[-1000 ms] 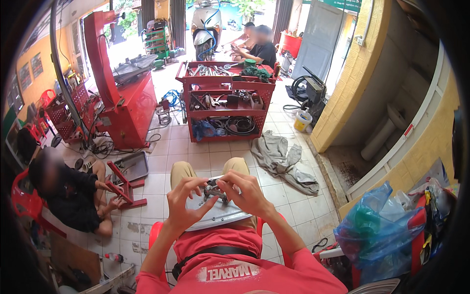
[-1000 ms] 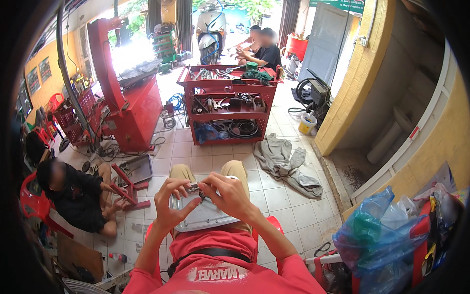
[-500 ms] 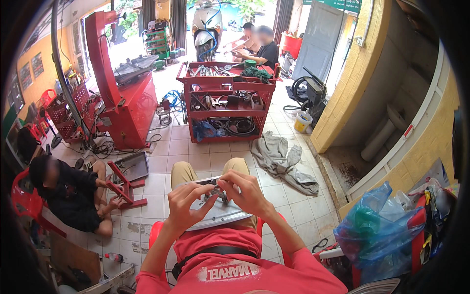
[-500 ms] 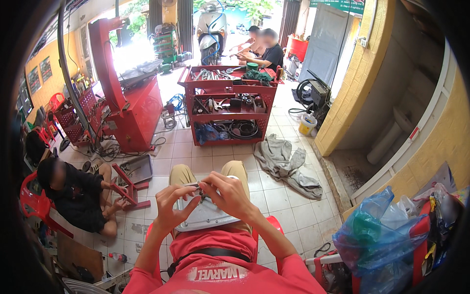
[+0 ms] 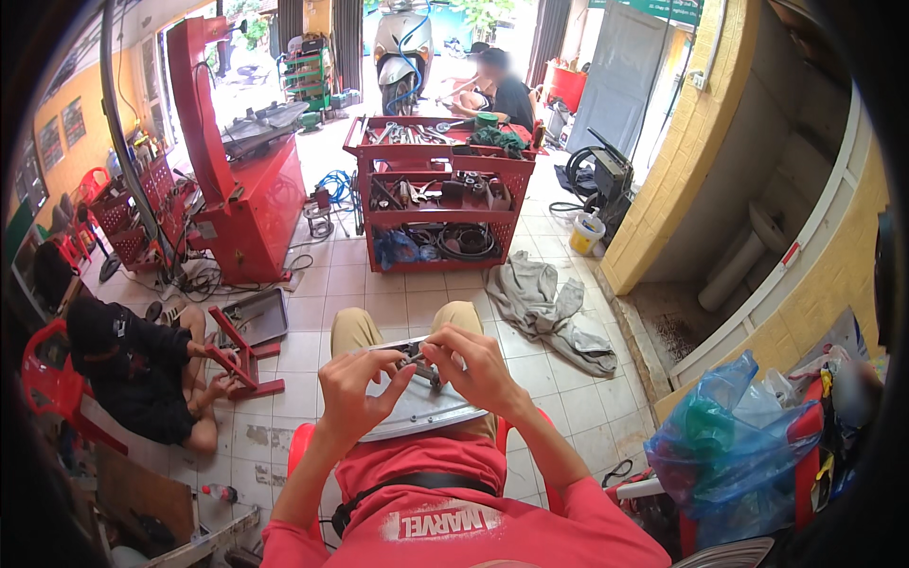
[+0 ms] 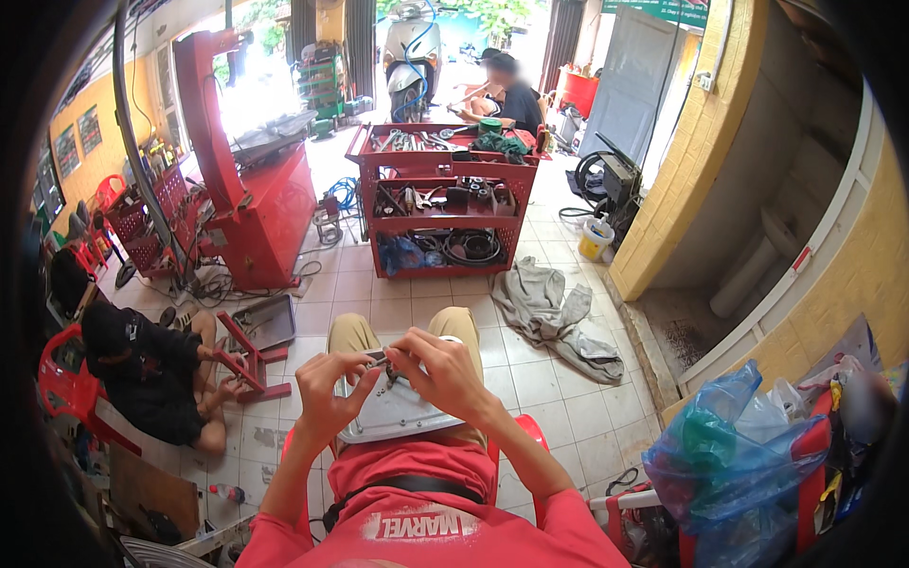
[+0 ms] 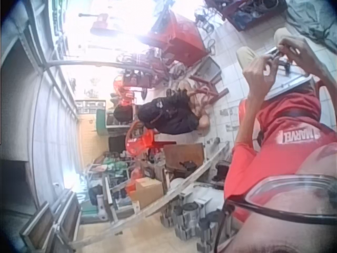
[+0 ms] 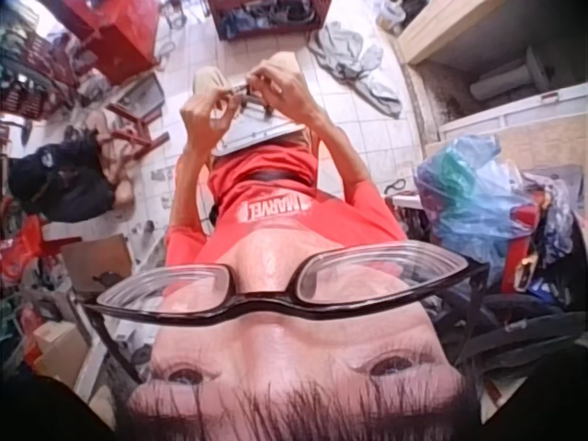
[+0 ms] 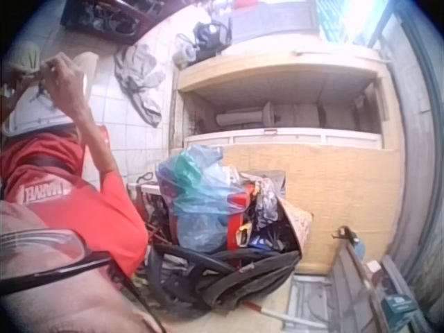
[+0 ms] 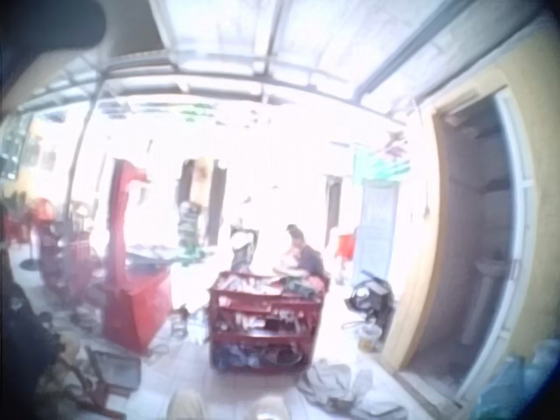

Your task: The person sits on a red chair in a workshop and assembles a mechanical component, likely a starter motor, on a metal tray. They use their hands to fit a cylindrical part into a housing and then insert a small metal pin to secure it.

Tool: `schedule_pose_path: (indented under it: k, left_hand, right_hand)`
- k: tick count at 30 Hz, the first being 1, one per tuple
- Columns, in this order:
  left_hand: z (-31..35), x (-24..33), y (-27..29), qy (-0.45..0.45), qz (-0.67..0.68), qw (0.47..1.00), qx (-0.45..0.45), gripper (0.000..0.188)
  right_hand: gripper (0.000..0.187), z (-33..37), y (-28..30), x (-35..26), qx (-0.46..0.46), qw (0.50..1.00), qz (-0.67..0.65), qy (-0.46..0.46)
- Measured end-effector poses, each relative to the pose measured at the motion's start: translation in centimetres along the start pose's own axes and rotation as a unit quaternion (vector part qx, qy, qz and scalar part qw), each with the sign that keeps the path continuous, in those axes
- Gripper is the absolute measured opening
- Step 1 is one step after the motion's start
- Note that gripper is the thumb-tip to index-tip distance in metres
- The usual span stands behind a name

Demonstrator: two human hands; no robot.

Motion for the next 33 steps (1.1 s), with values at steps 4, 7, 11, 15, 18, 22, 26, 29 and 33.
schedule_pose_path:
  k: [4, 7, 11, 15, 18, 22, 26, 29, 33]
  left_hand:
    - [0.1, 0.0, 0.0, 0.080, 0.074, 0.994, 0.026, 0.018]
    - [0.0, 0.9, 0.4, 0.004, 0.024, 0.999, 0.042, 0.018]
    - [-0.1, 0.8, 0.5, 0.012, 0.013, 0.999, 0.030, 0.015]
    - [0.1, 0.5, 0.6, 0.012, 0.020, 0.999, 0.028, 0.014]
    - [-0.1, 1.1, 0.7, 0.007, 0.013, 1.000, 0.026, 0.016]
    - [0.1, 1.2, 0.6, 0.002, -0.013, 1.000, 0.028, 0.020]
    - [0.0, 1.0, 0.3, 0.004, -0.013, 1.000, 0.021, 0.016]
    - [-0.1, 1.1, 0.4, 0.033, 0.003, 0.999, 0.005, 0.015]
    - [0.3, 0.4, -0.2, 0.067, 0.032, 0.997, -0.020, 0.008]
  right_hand:
    - [0.010, 0.0, 0.0, -0.2, -0.003, 1.000, 0.003, -0.007]
    - [0.010, 0.1, -0.1, -0.2, -0.007, 1.000, 0.005, -0.008]
    - [0.008, 0.1, -0.2, -0.3, -0.008, 1.000, 0.019, 0.020]
    - [0.010, 0.1, -0.3, -0.5, -0.009, 1.000, 0.020, 0.000]
    - [0.010, 0.2, -0.1, -0.5, -0.002, 1.000, 0.029, 0.007]
    - [0.009, 0.1, 0.0, -0.7, -0.001, 0.999, 0.035, 0.015]
    - [0.010, 0.1, 0.1, -0.7, -0.001, 0.999, 0.036, 0.018]
    - [0.009, 0.2, 0.0, -0.9, 0.003, 0.999, 0.031, 0.026]
    - [0.007, 0.1, -0.1, -1.0, -0.003, 0.999, 0.025, 0.028]
Point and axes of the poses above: each hand's wrist, its own z-axis away from the middle knuckle, its own y-axis out of the back of the hand, x = y × z, the point moved 7 cm from there along -z, towards the middle knuckle, and after that the axes turned 4 degrees about z, right-handed, at the moved point
